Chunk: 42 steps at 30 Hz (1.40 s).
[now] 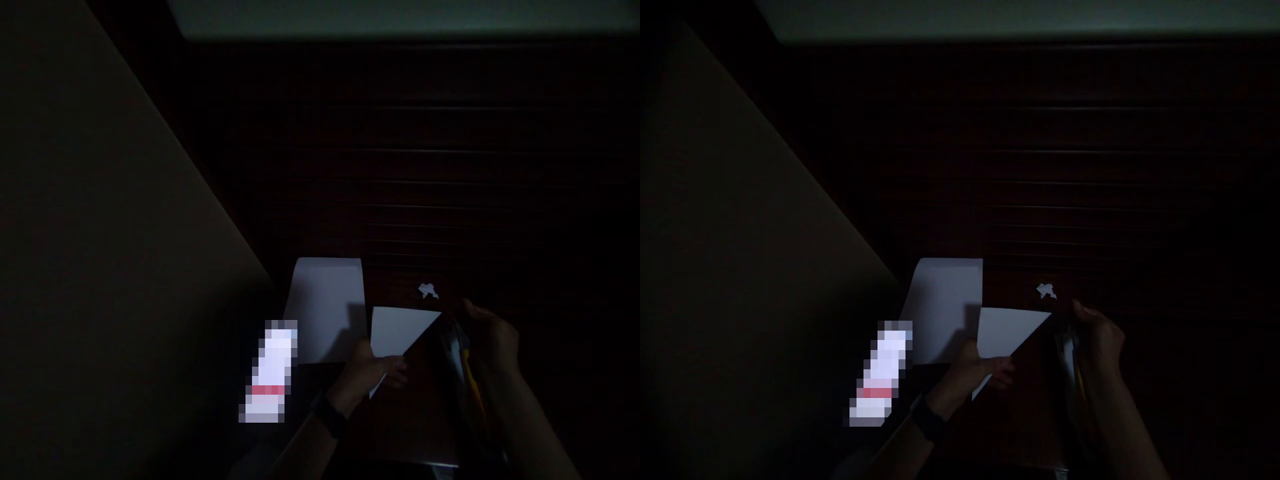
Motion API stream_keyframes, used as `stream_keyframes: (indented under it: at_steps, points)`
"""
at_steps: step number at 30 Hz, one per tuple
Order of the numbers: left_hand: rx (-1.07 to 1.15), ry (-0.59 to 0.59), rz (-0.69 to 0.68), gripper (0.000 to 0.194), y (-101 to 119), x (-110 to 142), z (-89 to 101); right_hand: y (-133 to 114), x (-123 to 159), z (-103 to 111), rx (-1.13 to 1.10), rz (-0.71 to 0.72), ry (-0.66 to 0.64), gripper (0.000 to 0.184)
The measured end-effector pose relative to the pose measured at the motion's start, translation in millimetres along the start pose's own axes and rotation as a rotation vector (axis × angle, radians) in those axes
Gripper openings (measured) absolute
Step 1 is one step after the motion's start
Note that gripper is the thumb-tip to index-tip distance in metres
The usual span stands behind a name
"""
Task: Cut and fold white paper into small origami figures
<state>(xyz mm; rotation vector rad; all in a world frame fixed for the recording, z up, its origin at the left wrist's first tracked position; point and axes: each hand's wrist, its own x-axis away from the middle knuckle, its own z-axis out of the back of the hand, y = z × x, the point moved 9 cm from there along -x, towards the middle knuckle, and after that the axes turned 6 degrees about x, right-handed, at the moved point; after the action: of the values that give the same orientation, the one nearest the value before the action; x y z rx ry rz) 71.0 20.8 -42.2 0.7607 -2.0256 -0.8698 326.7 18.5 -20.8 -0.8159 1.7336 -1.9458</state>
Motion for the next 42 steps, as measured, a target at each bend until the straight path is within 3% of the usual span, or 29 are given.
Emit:
stream_keyframes:
  at_steps: [2, 6, 9, 13, 19, 29, 33, 42]
  points:
    - [0.033, 0.034, -0.057, 0.044, 5, 0, 4.3, 0, 6, -4, -0.042, -0.049, -0.008, 0.028]
    - [0.057, 0.059, -0.142, 0.048, 13, -1, 7.3, 4, 58, -78, -0.106, -0.159, -0.547, 0.031]
    - [0.024, 0.056, -0.148, 0.048, 13, -3, 7.1, 16, 88, -103, 0.028, -0.172, -0.665, 0.028]
    - [0.008, 0.052, -0.155, 0.047, 13, -2, 7.0, 28, 92, -104, 0.108, -0.164, -0.658, 0.034]
    - [0.031, 0.096, -0.161, 0.047, 16, -2, 10.7, 23, 93, -103, 0.124, -0.107, -0.68, 0.032]
    - [-0.014, 0.038, -0.109, 0.044, 19, 1, 5.7, 10, 86, -94, 0.15, -0.047, -0.554, 0.032]
    - [-0.031, 0.01, -0.102, 0.042, 16, 1, 6.6, 1, 77, -82, 0.15, -0.014, -0.447, 0.033]
    - [-0.013, 0.031, -0.105, 0.039, 14, 0, 12.9, -14, 64, -63, 0.137, -0.026, -0.314, 0.036]
